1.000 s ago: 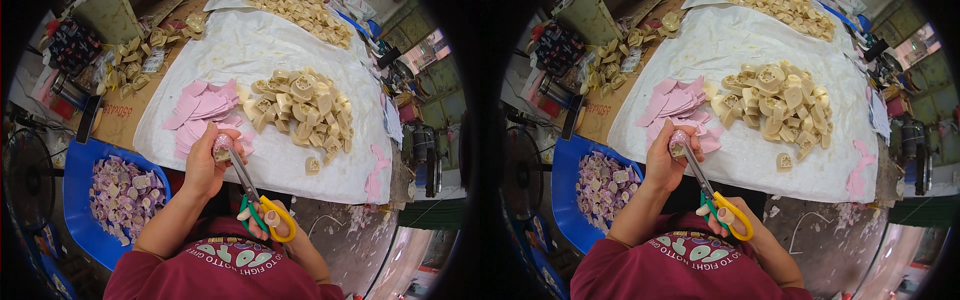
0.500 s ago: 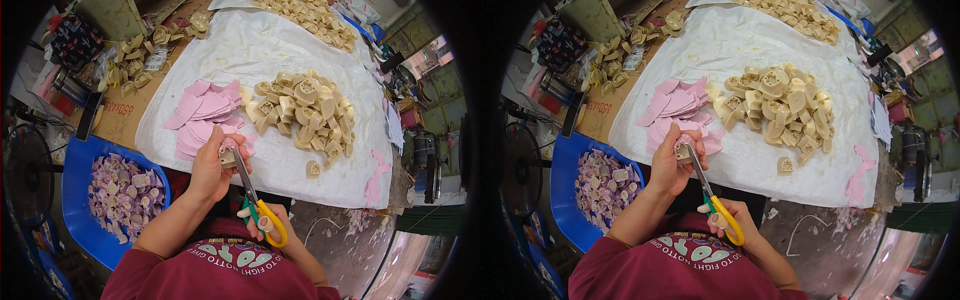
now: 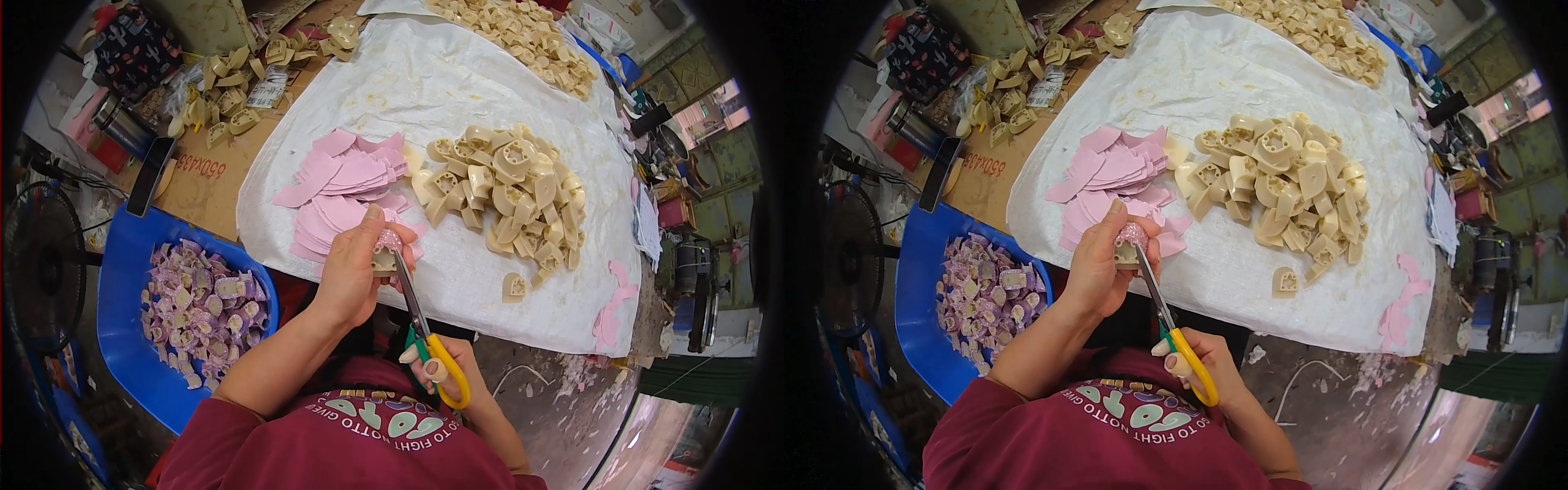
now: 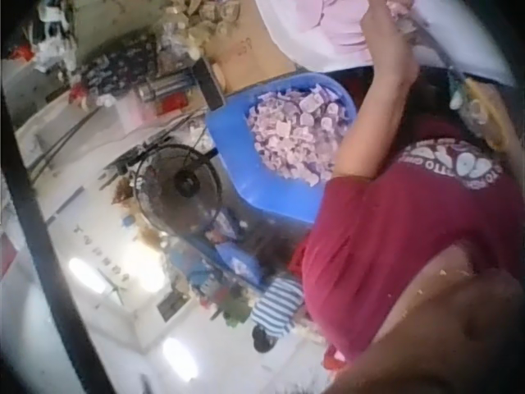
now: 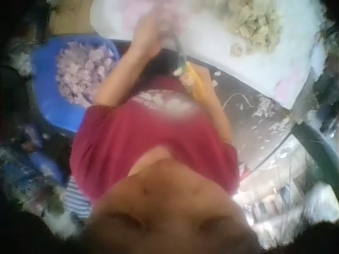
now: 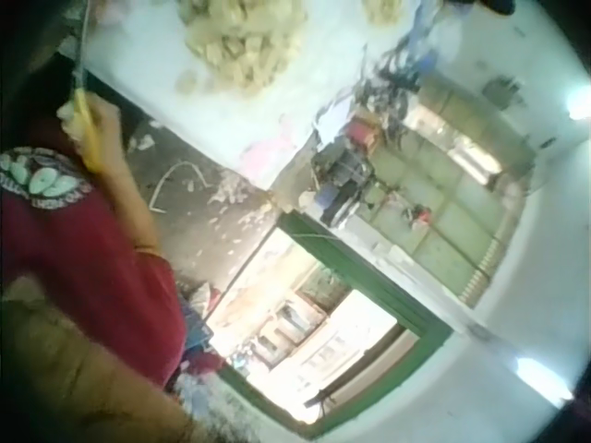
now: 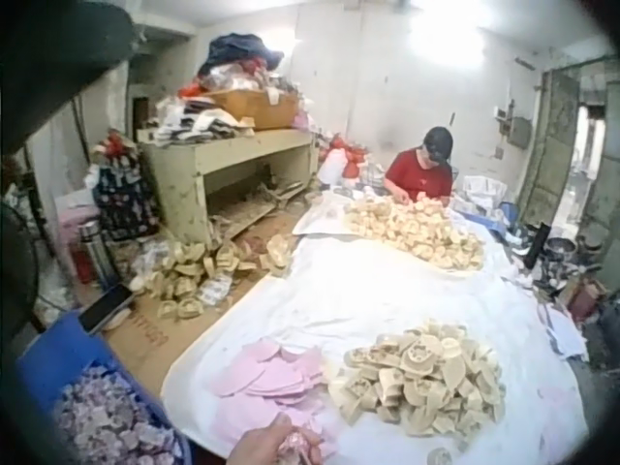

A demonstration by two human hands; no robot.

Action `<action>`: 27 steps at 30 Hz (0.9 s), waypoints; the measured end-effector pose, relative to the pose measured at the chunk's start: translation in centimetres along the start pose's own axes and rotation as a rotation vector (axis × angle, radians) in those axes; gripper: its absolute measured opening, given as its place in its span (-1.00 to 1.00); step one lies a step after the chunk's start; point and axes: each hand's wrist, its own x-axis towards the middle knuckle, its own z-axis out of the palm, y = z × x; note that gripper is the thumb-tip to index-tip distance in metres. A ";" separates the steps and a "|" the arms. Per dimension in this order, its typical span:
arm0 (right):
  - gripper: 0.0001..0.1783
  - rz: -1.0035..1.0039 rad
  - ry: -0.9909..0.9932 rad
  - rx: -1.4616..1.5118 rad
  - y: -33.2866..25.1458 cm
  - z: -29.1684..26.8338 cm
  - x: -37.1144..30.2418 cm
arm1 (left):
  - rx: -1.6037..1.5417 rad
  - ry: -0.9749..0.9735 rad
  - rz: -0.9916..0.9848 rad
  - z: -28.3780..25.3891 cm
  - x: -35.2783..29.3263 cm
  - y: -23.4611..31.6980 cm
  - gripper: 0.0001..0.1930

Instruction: The person assembles small craft components by inserting pink foam cutouts into beige plastic molds. They use scissors to trim excess foam from the molds and place the finished units into a blue bin. The process is repetitive, involving picking, inserting, trimming, and placing.

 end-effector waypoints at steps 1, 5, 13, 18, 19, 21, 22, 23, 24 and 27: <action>-0.72 -0.001 0.009 -0.024 0.0 0.0 0.0 | -0.012 -0.006 -0.006 0.0 0.0 0.1 -0.47; -0.74 -0.022 0.059 -0.160 0.3 -0.4 0.0 | 0.017 0.013 -0.044 0.1 -0.1 0.3 -0.48; -0.70 0.036 0.001 -0.053 0.0 -1.0 -0.5 | 0.103 -0.079 -0.032 -0.5 0.2 0.5 -0.47; -0.63 0.023 -0.118 0.059 -0.1 -1.4 -1.2 | 0.161 -0.277 -0.108 -1.3 0.2 1.1 -0.47; -0.63 0.031 -0.120 0.061 0.0 -1.5 -1.3 | 0.184 -0.302 -0.120 -1.4 0.1 1.3 -0.46; -0.62 0.049 -0.124 0.068 0.2 -1.7 -1.6 | 0.237 -0.328 -0.153 -1.4 0.2 1.4 -0.45; -0.61 0.062 -0.123 0.072 0.1 -1.7 -1.7 | 0.264 -0.341 -0.171 -1.4 0.2 1.5 -0.45; -0.61 0.075 -0.122 0.076 0.1 -1.8 -1.7 | 0.256 -0.344 -0.181 -1.4 0.2 1.5 -0.46; -0.60 0.087 -0.121 0.080 0.0 -1.8 -1.7 | 0.249 -0.347 -0.190 -1.4 0.2 1.5 -0.46; -0.61 0.061 -0.155 0.119 0.1 -2.0 -1.9 | 0.231 -0.365 -0.214 -1.3 0.0 1.6 -0.47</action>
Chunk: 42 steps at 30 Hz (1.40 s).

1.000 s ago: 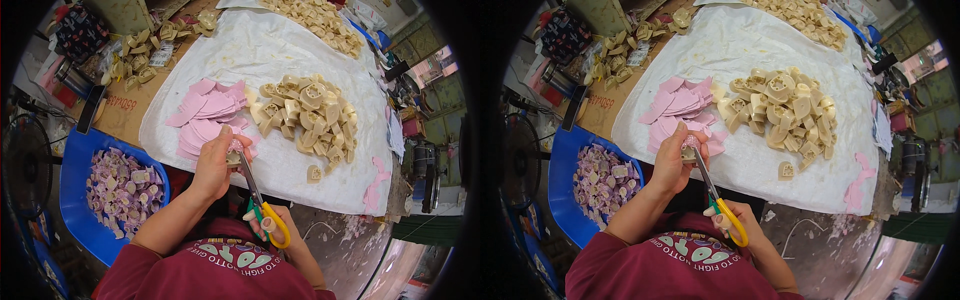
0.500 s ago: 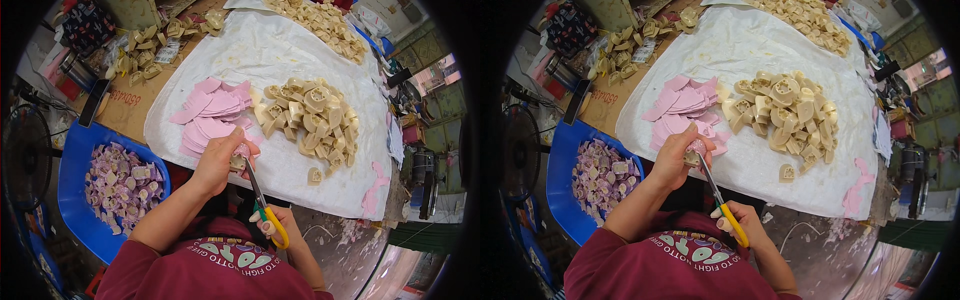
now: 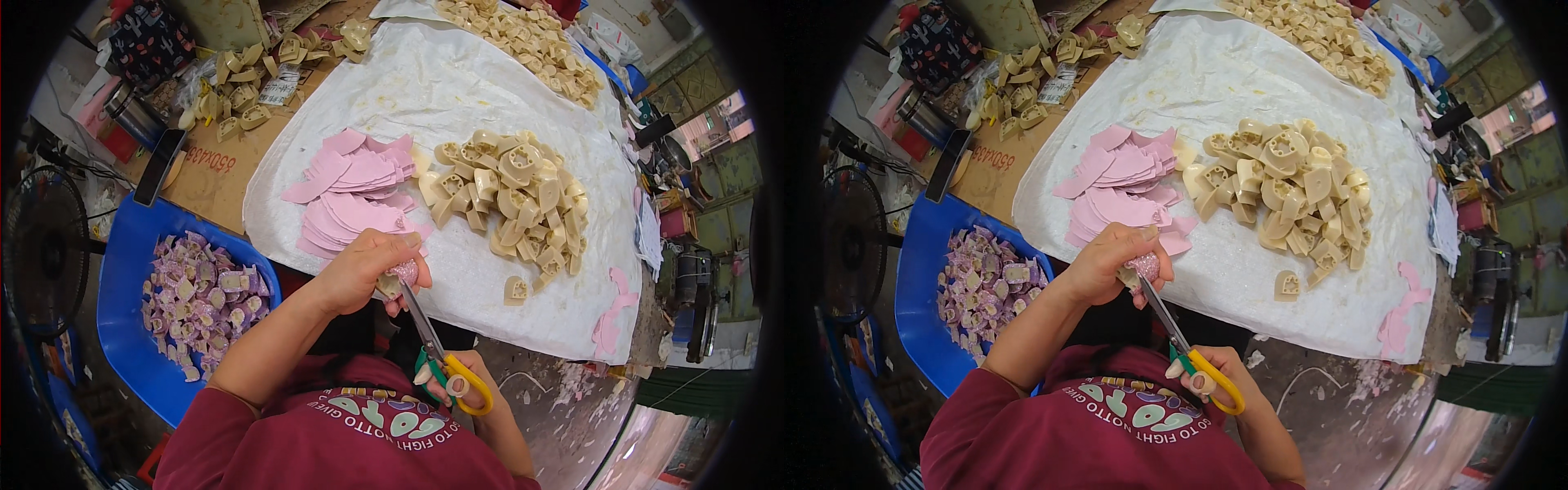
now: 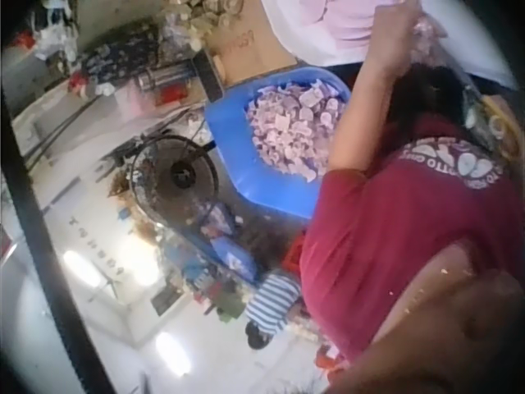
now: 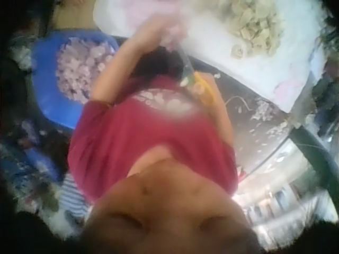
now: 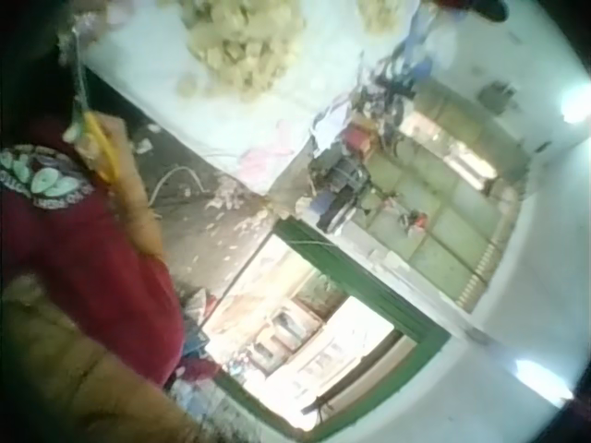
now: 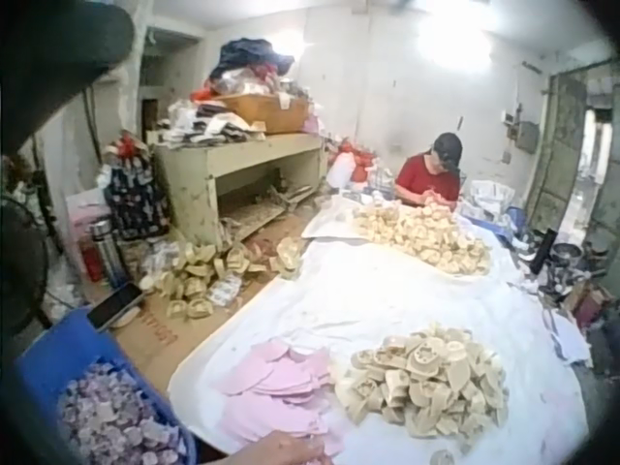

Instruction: The person assembles small craft components by inserting pink foam cutouts into beige plastic molds. They use scissors to trim excess foam from the molds and place the finished units into a blue bin. The process is repetitive, involving picking, inserting, trimming, and placing.

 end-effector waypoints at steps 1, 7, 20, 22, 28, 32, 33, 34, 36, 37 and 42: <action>-0.61 -0.006 0.000 -0.020 0.0 -0.1 0.0 | -0.006 -0.008 -0.005 0.0 0.0 0.0 -0.48; -0.65 -0.032 0.010 -0.095 -0.4 0.1 -0.3 | -0.030 -0.026 -0.010 -0.1 -0.1 -0.2 -0.48; -0.55 0.084 -0.094 -0.054 -0.6 -1.0 -0.2 | 0.189 -0.094 -0.054 -0.6 -0.3 0.6 -0.50; -0.53 0.083 -0.102 -0.040 -0.6 -0.9 -0.1 | 0.187 -0.119 -0.071 -0.7 -0.3 0.9 -0.48; -0.58 0.063 -0.048 -0.109 -1.1 -0.2 0.1 | 0.146 -0.124 -0.087 -1.3 -0.5 0.4 -0.44; -0.67 0.022 -0.211 -0.262 -0.9 -0.4 0.1 | 0.064 -0.119 -0.020 -2.1 -0.6 0.1 -0.40; -0.69 -0.016 -0.310 -0.306 -0.7 -0.4 0.3 | 0.042 -0.075 -0.014 -2.4 -0.7 0.2 -0.39; -0.70 0.021 -0.261 -0.363 -0.9 -0.2 0.4 | 0.019 -0.031 -0.007 -2.7 -0.9 0.3 -0.39; -0.72 0.093 -0.158 -0.478 -2.0 0.6 0.9 | -0.003 0.026 0.027 -3.6 -1.7 0.3 -0.37; -0.69 0.044 -0.036 -0.414 -1.9 0.9 1.6 | -0.016 0.052 0.045 -4.2 -2.2 0.3 -0.37; -0.62 0.011 0.141 -0.408 -2.8 2.9 6.3 | -0.170 0.198 0.099 -7.6 -5.3 0.3 -0.34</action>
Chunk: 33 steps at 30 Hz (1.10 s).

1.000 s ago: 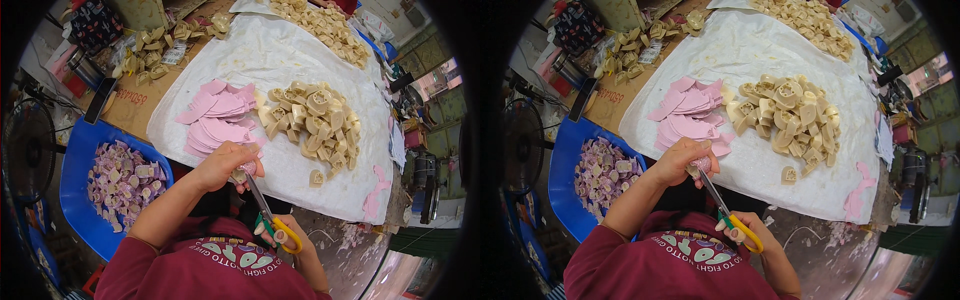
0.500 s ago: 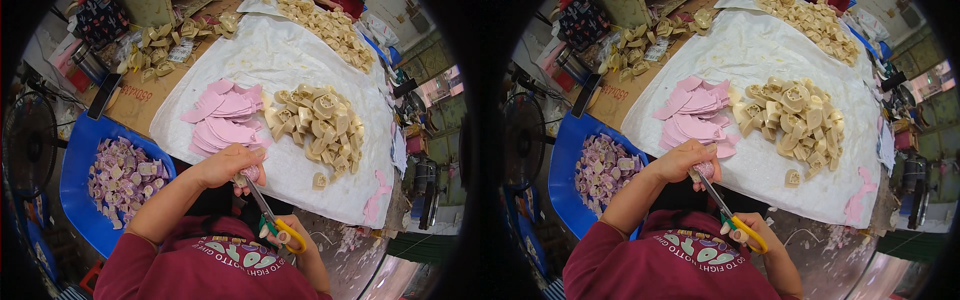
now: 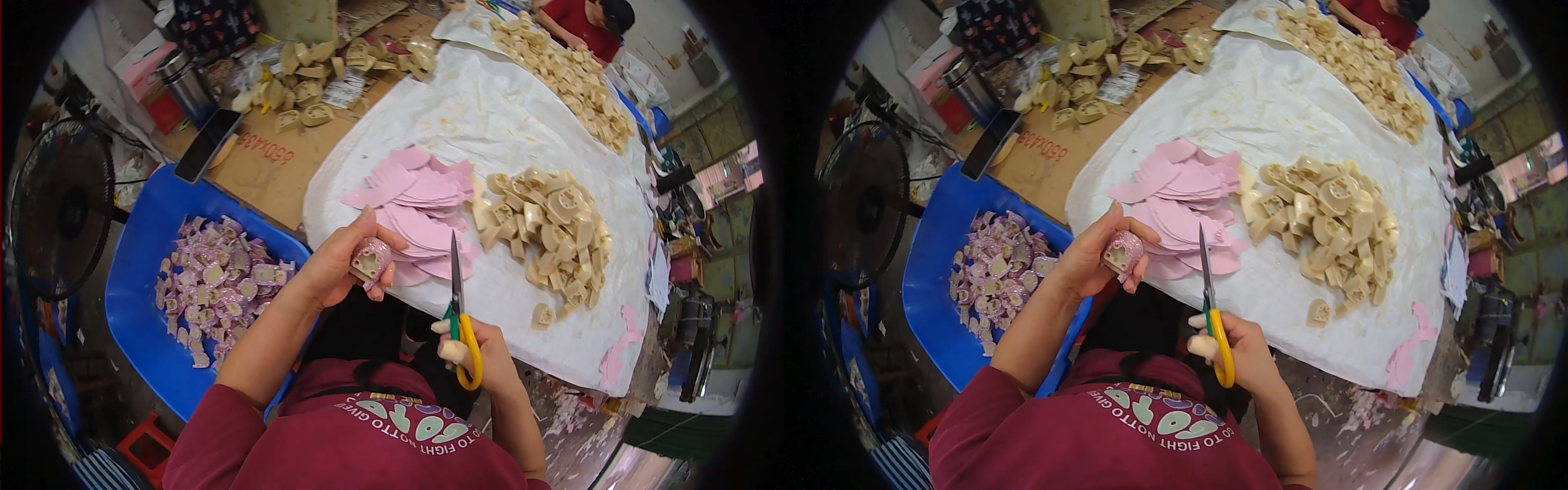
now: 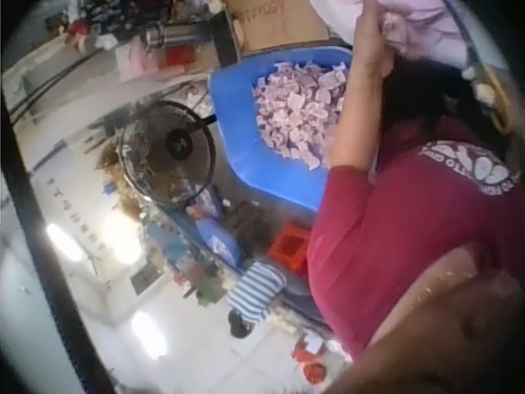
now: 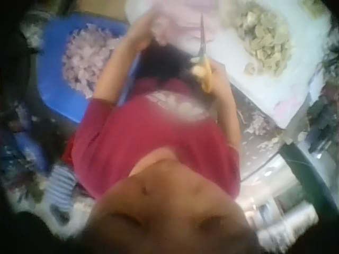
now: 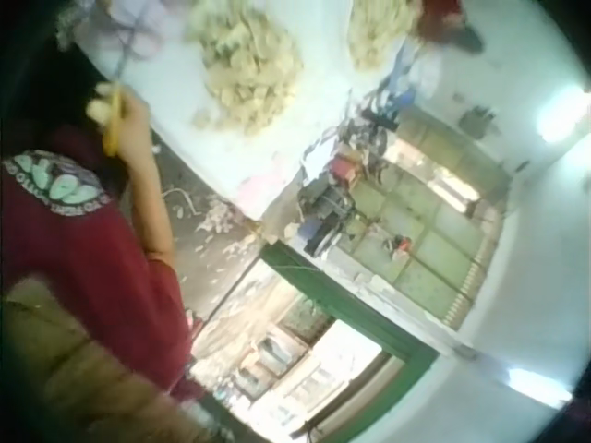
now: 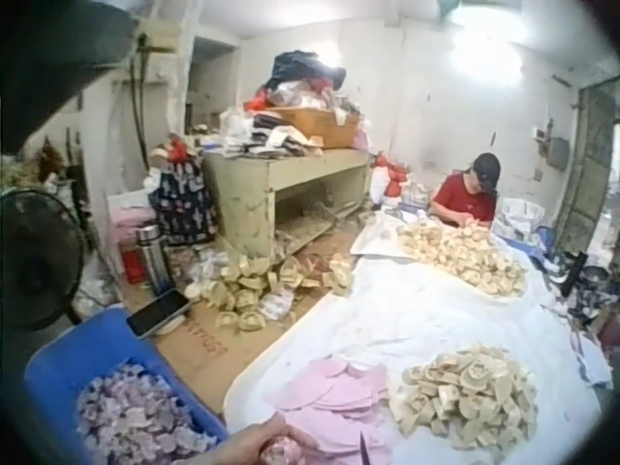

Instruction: The person assembles small craft components by inserting pink foam cutouts into beige plastic molds. They use scissors to trim excess foam from the molds and place the finished units into a blue bin. The process is repetitive, involving picking, inserting, trimming, and placing.

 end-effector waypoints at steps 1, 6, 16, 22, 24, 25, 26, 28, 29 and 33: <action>-0.62 0.016 -0.021 -0.026 -0.8 0.9 1.2 | -0.028 0.046 0.015 -0.7 -0.7 0.2 -0.34; -0.62 0.022 -0.353 0.200 -1.6 4.5 3.9 | -0.066 0.287 0.193 -2.7 -3.3 1.4 -0.40; -0.72 0.136 -0.430 0.217 -3.4 8.3 4.0 | -0.065 0.356 0.394 -3.1 -4.1 2.1 -0.47; -0.54 0.146 -0.447 0.351 -2.4 7.9 3.8 | -0.053 0.378 0.465 -2.8 -3.7 1.7 -0.48; -0.52 0.112 -0.474 0.418 -1.8 7.8 3.5 | -0.067 0.384 0.483 -2.4 -3.4 1.4 -0.47; -0.53 0.104 -0.491 0.470 -1.2 7.7 3.4 | -0.084 0.399 0.513 -2.0 -3.3 1.2 -0.48; -0.54 0.095 -0.507 0.521 -1.0 7.7 3.4 | -0.102 0.413 0.543 -1.6 -3.2 1.0 -0.48; -0.59 0.102 -0.426 0.409 -1.8 8.2 3.3 | -0.155 0.426 0.541 -1.2 -3.0 1.0 -0.49; -0.62 0.105 -0.385 0.353 -2.3 8.3 3.2 | -0.189 0.424 0.509 -1.0 -2.9 1.1 -0.50; -0.73 0.131 -0.332 0.282 -2.8 7.7 3.1 | -0.174 0.415 0.438 -1.1 -3.0 0.8 -0.50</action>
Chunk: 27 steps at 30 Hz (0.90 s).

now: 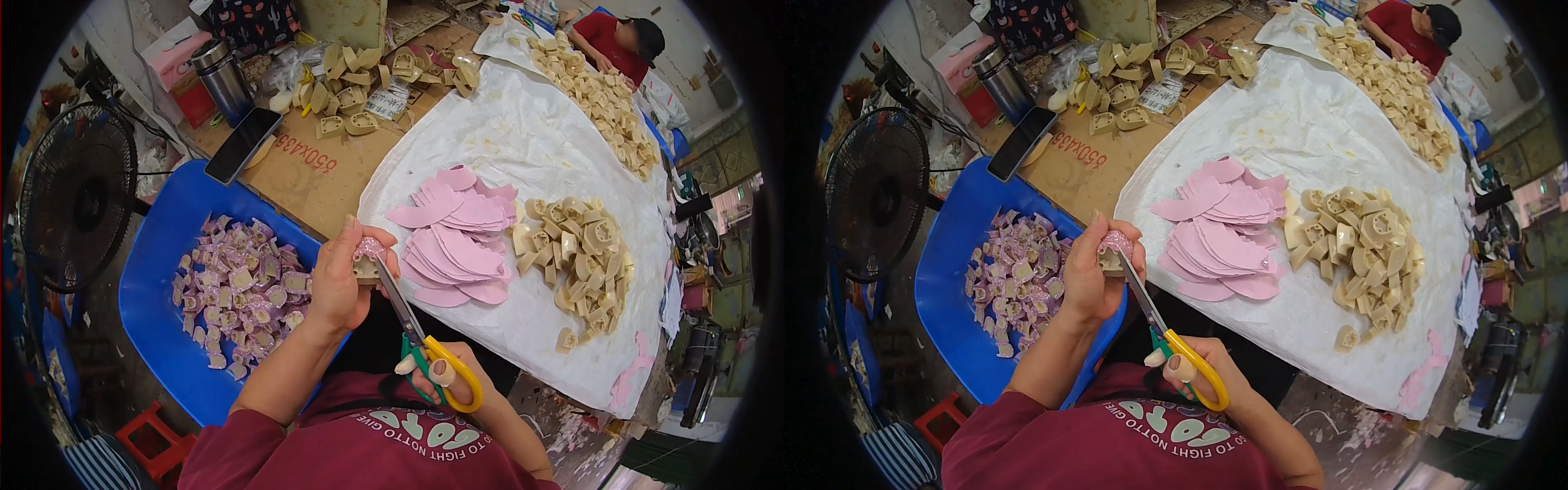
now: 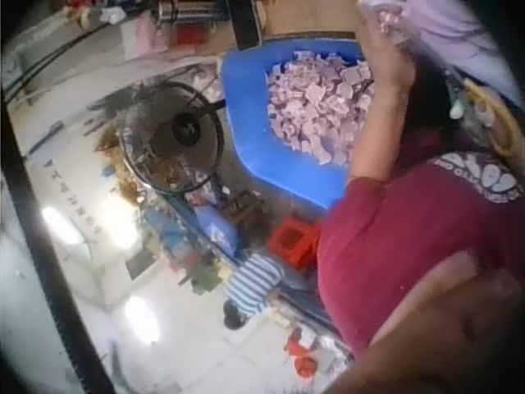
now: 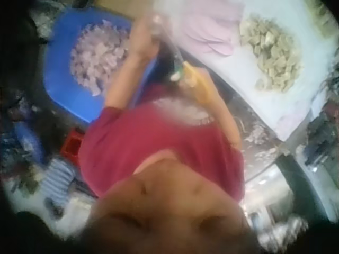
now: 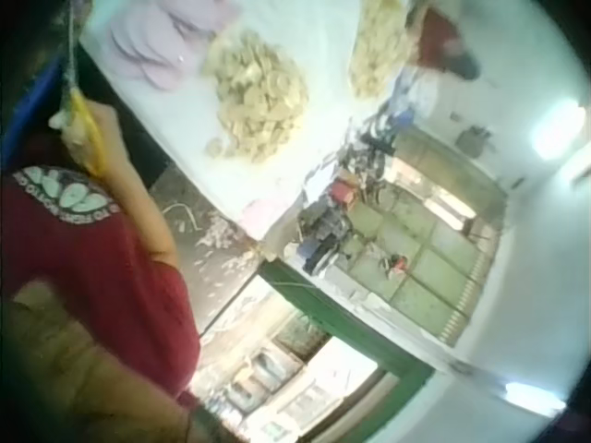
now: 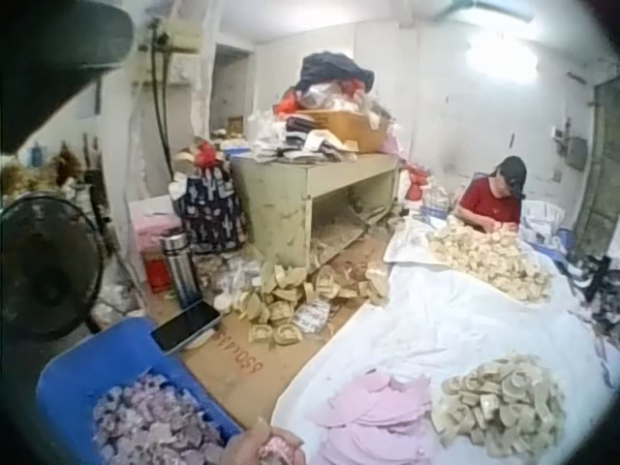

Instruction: The person assembles small craft components by inserting pink foam cutouts into beige plastic molds. They use scissors to trim excess foam from the molds and place the finished units into a blue bin. The process is repetitive, involving picking, inserting, trimming, and placing.

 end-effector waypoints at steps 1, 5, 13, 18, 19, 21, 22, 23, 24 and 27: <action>-0.75 -0.013 -0.019 0.006 0.1 -0.3 0.0 | 0.006 -0.014 -0.007 0.0 0.0 0.1 -0.50; -0.81 -0.021 -0.041 -0.006 0.1 -1.1 -0.4 | 0.017 -0.057 -0.036 0.3 -0.3 0.4 -0.49; -0.79 -0.091 0.019 -0.222 -0.5 -1.1 -0.9 | 0.053 -0.110 -0.058 0.7 -0.4 0.9 -0.45; -0.64 -0.050 -0.031 -0.231 0.2 -2.0 -1.0 | 0.107 -0.234 -0.127 0.2 0.0 1.8 -0.43; -0.53 -0.059 -0.059 -0.250 0.3 -2.3 -1.0 | 0.120 -0.264 -0.138 0.0 0.1 2.0 -0.42; -0.50 -0.045 -0.095 -0.229 0.3 -2.6 -1.2 | 0.146 -0.325 -0.161 -0.3 0.2 2.2 -0.40; -0.58 -0.022 -0.102 -0.188 0.2 -2.6 -1.3 | 0.171 -0.357 -0.175 -0.5 0.2 2.4 -0.39; -0.67 0.001 -0.109 -0.147 0.2 -2.6 -1.4 | 0.196 -0.390 -0.188 -0.6 0.3 2.5 -0.39; -0.66 0.029 -0.106 -0.133 0.3 -2.8 -1.6 | 0.220 -0.423 -0.203 -0.7 0.3 2.7 -0.38; -0.63 0.070 -0.111 -0.079 0.7 -3.2 -1.8 | 0.221 -0.497 -0.242 -0.7 0.5 2.8 -0.37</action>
